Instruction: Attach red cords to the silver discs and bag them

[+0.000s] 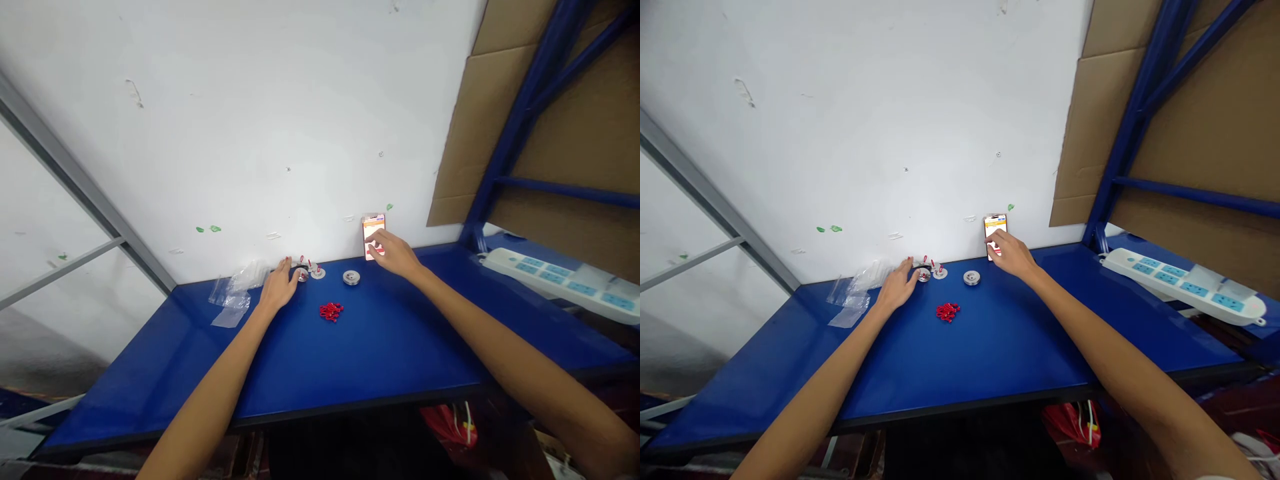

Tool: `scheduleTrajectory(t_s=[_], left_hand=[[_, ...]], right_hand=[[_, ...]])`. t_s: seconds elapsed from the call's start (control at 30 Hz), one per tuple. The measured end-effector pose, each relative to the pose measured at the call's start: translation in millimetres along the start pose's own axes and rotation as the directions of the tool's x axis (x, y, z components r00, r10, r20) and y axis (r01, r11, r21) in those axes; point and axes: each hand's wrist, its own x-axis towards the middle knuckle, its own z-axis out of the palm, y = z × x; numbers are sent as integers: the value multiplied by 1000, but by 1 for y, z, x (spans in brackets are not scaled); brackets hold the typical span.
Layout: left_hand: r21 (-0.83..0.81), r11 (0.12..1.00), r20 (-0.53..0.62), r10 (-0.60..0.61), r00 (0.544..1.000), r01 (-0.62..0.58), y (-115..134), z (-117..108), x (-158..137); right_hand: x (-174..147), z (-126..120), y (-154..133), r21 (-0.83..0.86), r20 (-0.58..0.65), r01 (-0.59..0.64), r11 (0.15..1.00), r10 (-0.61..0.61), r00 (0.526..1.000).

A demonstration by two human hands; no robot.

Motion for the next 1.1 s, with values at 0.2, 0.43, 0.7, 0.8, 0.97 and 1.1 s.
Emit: scheduleTrajectory(t_s=[0.2, 0.43, 0.7, 0.8, 0.97, 1.1], left_hand=[[-111, 994, -122, 0, 993, -14, 13, -7, -1], [-855, 472, 216, -56, 975, 216, 47, 10, -15], [-915, 343, 194, -92, 977, 214, 84, -2, -32], [-907, 367, 196, -65, 978, 206, 85, 0, -32], [-871, 463, 189, 11, 982, 163, 80, 5, -32], [-812, 578, 123, 33, 992, 82, 79, 4, -31]], right_hand=[[-2, 2, -37, 68, 2, 118, 991, -119, 993], [-22, 41, -81, 372, 117, 64, 926, -115, 986], [-29, 49, -90, 465, 18, 112, 878, -136, 991], [-28, 47, -88, 463, -12, 135, 876, -146, 989], [-30, 46, -92, 435, -22, 121, 892, -124, 992], [-30, 45, -97, 442, -8, 104, 891, -112, 994]])
